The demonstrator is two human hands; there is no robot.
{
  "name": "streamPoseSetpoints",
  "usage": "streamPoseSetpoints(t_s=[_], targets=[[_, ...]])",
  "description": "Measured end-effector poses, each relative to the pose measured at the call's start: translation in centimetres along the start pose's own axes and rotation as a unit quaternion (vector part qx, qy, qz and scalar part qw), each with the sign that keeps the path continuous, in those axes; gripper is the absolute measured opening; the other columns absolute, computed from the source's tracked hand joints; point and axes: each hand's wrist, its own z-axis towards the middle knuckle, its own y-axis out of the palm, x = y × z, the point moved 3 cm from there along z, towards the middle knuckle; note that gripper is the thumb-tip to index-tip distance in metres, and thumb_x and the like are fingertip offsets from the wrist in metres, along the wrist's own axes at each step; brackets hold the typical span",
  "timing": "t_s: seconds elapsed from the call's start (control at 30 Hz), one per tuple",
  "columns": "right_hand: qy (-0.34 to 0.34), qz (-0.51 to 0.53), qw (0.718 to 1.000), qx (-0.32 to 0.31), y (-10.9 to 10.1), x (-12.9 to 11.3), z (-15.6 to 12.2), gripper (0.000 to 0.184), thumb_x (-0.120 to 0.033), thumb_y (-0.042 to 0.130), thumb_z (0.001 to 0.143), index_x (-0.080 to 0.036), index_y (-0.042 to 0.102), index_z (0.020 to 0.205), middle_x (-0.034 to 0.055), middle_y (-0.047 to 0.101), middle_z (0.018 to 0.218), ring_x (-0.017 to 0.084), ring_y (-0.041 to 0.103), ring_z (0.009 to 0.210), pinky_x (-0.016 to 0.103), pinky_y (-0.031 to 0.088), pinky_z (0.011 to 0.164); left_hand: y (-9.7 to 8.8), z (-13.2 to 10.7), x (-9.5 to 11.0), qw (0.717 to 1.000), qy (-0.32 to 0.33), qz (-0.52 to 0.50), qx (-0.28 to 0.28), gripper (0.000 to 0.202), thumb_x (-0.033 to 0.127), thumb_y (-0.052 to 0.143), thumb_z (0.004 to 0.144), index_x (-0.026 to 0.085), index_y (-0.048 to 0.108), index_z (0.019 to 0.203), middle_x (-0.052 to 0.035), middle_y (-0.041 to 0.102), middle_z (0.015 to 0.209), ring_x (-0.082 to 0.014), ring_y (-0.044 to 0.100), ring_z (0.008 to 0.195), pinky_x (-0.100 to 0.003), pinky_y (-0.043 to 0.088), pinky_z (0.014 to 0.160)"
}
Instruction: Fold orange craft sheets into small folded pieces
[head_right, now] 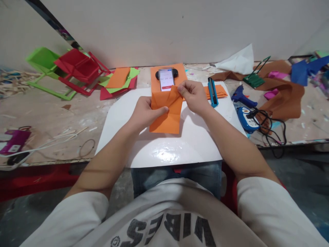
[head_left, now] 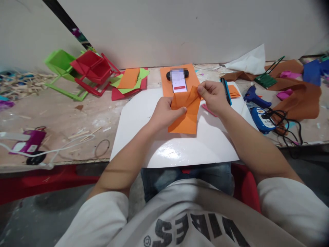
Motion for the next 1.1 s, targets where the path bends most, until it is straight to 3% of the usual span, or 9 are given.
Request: streamPoseSetpoints(t_s=[0.13,0.27,0.43,0.57,0.67,0.77,0.87,0.93,1.1], targets=[[-0.002,-0.045,0.999,-0.003,0.5,0.4,-0.5,0.075,-0.104,0.070,0.095,-0.030,0.065,0.085,0.0008,0.057,0.077,0.022,0.052,0.074,0.042,0.057,0.072,0.1,0.3,-0.2,1.000,0.015,-0.021,0.002,0.018,0.032,0.091,0.079,0.020,0.083,0.089,-0.0050,0.084,0.088,-0.0244,0.080,0.081,-0.032,0.060,0.065],[-0.026,-0.104,0.994,-0.004,1.3,-0.8,-1.1,0.067,-0.093,0.068,0.104,-0.029,0.064,0.084,0.0018,0.059,0.077,0.023,0.055,0.077,0.043,0.056,0.075,-0.1,0.7,-0.1,0.994,0.080,-0.044,0.059,0.023,0.041,0.094,0.086,0.020,0.085,0.090,-0.0051,0.086,0.091,-0.0212,0.079,0.083,-0.033,0.063,0.074],[-0.038,-0.137,0.990,0.003,1.3,-2.1,-1.5,0.054,-0.078,0.071,0.110,-0.028,0.070,0.088,0.0034,0.066,0.081,0.024,0.061,0.079,0.044,0.058,0.079,-0.5,1.0,-0.6,0.992,0.084,-0.026,0.092,0.029,0.045,0.095,0.092,0.021,0.082,0.083,-0.0039,0.080,0.079,-0.0190,0.075,0.074,-0.031,0.059,0.066],[-0.030,-0.120,0.992,0.015,0.6,-1.8,-1.1,0.054,-0.079,0.075,0.109,-0.027,0.073,0.091,0.0039,0.069,0.085,0.025,0.067,0.086,0.045,0.061,0.084,-1.1,1.2,-0.8,0.990,0.100,-0.022,0.096,0.032,0.045,0.099,0.091,0.022,0.080,0.082,-0.0028,0.078,0.078,-0.0179,0.074,0.073,-0.030,0.059,0.065],[-0.012,-0.068,0.997,0.023,0.3,-1.2,-0.6,0.063,-0.089,0.079,0.101,-0.027,0.072,0.089,0.0031,0.069,0.084,0.024,0.069,0.086,0.044,0.063,0.083,-1.8,1.7,-0.8,0.988,0.120,-0.023,0.095,0.038,0.054,0.096,0.096,0.024,0.077,0.082,-0.0029,0.076,0.079,-0.0183,0.074,0.075,-0.032,0.063,0.068],[0.058,0.048,0.997,-0.004,0.7,-0.4,-0.3,0.069,-0.095,0.087,0.089,-0.028,0.070,0.087,0.0019,0.070,0.082,0.024,0.072,0.085,0.042,0.066,0.078,-2.2,2.5,-0.8,0.987,0.134,-0.029,0.089,0.035,0.060,0.094,0.097,0.028,0.081,0.104,-0.0051,0.083,0.100,-0.0234,0.082,0.093,-0.037,0.069,0.080],[0.159,0.184,0.965,-0.100,2.4,0.1,-1.0,0.069,-0.089,0.099,0.079,-0.029,0.066,0.083,0.0002,0.070,0.076,0.023,0.072,0.080,0.042,0.068,0.075,-1.5,2.9,-0.9,0.987,0.151,-0.028,0.045,0.059,0.061,0.105,0.085,0.034,0.080,0.131,-0.0075,0.084,0.133,-0.0313,0.083,0.128,-0.041,0.070,0.095],[0.191,0.238,0.940,-0.152,3.8,0.0,-1.7,0.068,-0.083,0.103,0.075,-0.029,0.063,0.080,0.0003,0.071,0.076,0.021,0.070,0.078,0.043,0.069,0.077,-0.5,2.8,-1.3,0.988,0.149,-0.034,0.013,0.069,0.066,0.109,0.078,0.033,0.079,0.131,-0.0089,0.083,0.137,-0.0327,0.082,0.134,-0.041,0.069,0.098],[0.242,0.280,0.912,-0.177,6.6,0.2,-3.1,0.077,-0.087,0.105,0.062,-0.029,0.066,0.095,0.0001,0.075,0.086,0.018,0.065,0.075,0.044,0.068,0.075,1.3,1.9,-2.2,0.993,0.074,-0.087,-0.033,0.074,0.091,0.101,0.073,0.027,0.071,0.096,-0.0048,0.078,0.094,-0.0243,0.080,0.082,-0.042,0.065,0.075]])
